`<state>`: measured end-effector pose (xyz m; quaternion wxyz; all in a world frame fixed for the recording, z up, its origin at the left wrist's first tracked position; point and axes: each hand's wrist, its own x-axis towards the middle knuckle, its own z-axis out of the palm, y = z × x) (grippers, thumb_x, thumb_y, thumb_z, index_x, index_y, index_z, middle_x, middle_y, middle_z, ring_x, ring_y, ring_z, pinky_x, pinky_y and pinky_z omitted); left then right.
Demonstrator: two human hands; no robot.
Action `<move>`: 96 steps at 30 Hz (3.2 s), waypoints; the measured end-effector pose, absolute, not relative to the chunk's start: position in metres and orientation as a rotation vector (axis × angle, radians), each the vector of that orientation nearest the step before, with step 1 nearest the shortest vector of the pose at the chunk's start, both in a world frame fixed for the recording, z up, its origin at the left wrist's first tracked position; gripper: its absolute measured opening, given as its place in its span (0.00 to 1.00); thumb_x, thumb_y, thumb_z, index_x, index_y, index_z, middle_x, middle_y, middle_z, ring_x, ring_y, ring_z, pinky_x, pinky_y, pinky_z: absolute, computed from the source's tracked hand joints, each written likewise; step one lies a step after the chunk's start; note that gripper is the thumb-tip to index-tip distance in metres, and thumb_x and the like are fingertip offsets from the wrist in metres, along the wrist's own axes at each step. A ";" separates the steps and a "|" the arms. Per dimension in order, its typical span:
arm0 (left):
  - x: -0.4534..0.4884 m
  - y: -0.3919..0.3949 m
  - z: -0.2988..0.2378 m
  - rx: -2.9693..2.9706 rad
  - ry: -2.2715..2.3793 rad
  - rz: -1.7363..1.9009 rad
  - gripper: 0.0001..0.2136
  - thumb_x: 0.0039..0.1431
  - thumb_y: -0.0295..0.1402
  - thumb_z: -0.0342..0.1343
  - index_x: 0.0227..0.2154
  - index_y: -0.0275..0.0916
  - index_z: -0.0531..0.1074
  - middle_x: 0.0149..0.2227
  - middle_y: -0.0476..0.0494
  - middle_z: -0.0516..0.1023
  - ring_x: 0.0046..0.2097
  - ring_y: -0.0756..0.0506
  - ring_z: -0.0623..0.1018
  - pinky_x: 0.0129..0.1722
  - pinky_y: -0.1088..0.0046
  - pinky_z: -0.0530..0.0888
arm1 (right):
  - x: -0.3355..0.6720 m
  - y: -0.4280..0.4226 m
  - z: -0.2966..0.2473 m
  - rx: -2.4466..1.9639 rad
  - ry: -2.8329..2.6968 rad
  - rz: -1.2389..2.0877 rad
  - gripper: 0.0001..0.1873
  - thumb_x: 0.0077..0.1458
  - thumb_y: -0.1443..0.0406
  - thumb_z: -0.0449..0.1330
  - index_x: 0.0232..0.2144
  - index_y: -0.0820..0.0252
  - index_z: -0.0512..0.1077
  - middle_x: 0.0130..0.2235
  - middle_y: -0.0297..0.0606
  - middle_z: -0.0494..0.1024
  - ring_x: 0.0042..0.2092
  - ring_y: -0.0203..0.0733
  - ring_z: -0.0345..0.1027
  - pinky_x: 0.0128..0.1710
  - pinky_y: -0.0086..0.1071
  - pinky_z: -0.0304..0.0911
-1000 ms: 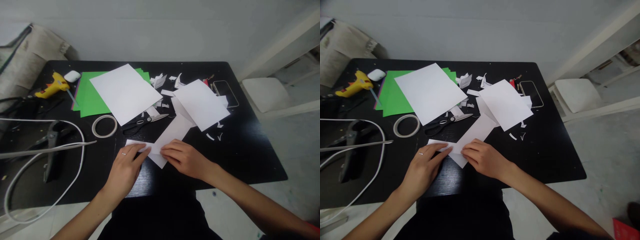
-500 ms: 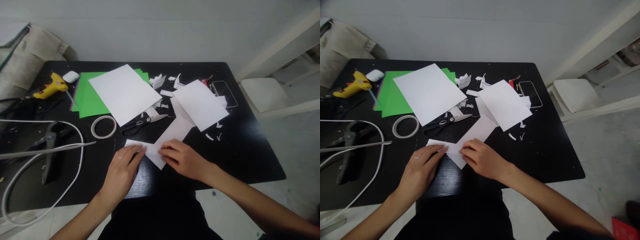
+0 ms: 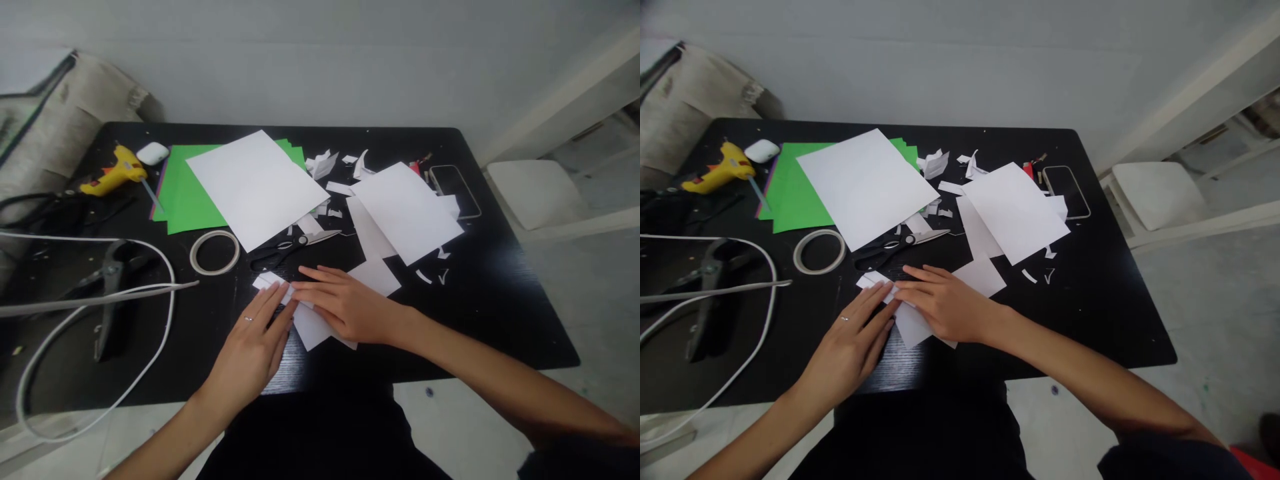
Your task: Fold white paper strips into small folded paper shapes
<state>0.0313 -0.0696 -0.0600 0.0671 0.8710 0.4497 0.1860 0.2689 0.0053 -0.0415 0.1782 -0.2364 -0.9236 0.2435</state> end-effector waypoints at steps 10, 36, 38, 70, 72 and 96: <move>0.024 -0.074 -0.056 2.631 1.325 0.511 0.26 0.69 0.26 0.55 0.69 0.37 0.62 0.69 0.28 0.66 0.69 0.30 0.67 0.66 0.44 0.70 | 0.273 0.000 -0.055 -0.654 -2.684 0.552 0.25 0.69 0.71 0.52 0.66 0.67 0.64 0.68 0.46 0.68 0.74 0.50 0.50 0.71 0.52 0.54; 0.019 -0.079 -0.055 2.714 1.335 0.411 0.21 0.70 0.27 0.54 0.64 0.37 0.68 0.69 0.30 0.66 0.70 0.33 0.67 0.66 0.46 0.69 | 0.273 -0.001 -0.058 -0.679 -2.694 0.530 0.26 0.68 0.72 0.52 0.67 0.66 0.64 0.68 0.44 0.67 0.73 0.48 0.51 0.72 0.51 0.54; 0.019 -0.079 -0.055 2.712 1.334 0.414 0.21 0.70 0.27 0.54 0.64 0.37 0.69 0.69 0.30 0.66 0.70 0.33 0.67 0.66 0.46 0.69 | 0.273 -0.001 -0.058 -0.673 -2.701 0.514 0.26 0.69 0.71 0.52 0.67 0.67 0.64 0.68 0.44 0.68 0.73 0.48 0.51 0.72 0.51 0.54; 0.019 -0.081 -0.056 2.685 1.365 0.399 0.21 0.70 0.28 0.53 0.65 0.40 0.68 0.69 0.31 0.66 0.70 0.33 0.67 0.66 0.46 0.69 | 0.273 0.001 -0.051 -0.691 -2.694 0.615 0.24 0.72 0.66 0.53 0.67 0.68 0.64 0.68 0.46 0.68 0.73 0.48 0.52 0.72 0.51 0.53; 0.020 -0.081 -0.056 2.684 1.367 0.392 0.22 0.70 0.28 0.53 0.65 0.41 0.68 0.70 0.32 0.65 0.70 0.33 0.67 0.66 0.46 0.69 | 0.274 -0.002 -0.049 -0.692 -2.668 0.601 0.22 0.71 0.67 0.53 0.64 0.69 0.67 0.67 0.47 0.69 0.73 0.49 0.54 0.72 0.51 0.55; 0.026 -0.084 -0.056 2.699 1.283 0.391 0.25 0.68 0.21 0.52 0.67 0.34 0.63 0.67 0.29 0.68 0.69 0.32 0.67 0.66 0.48 0.71 | 0.301 -0.062 -0.051 -0.956 -2.466 0.354 0.15 0.67 0.77 0.55 0.52 0.71 0.75 0.47 0.51 0.80 0.48 0.49 0.73 0.48 0.44 0.76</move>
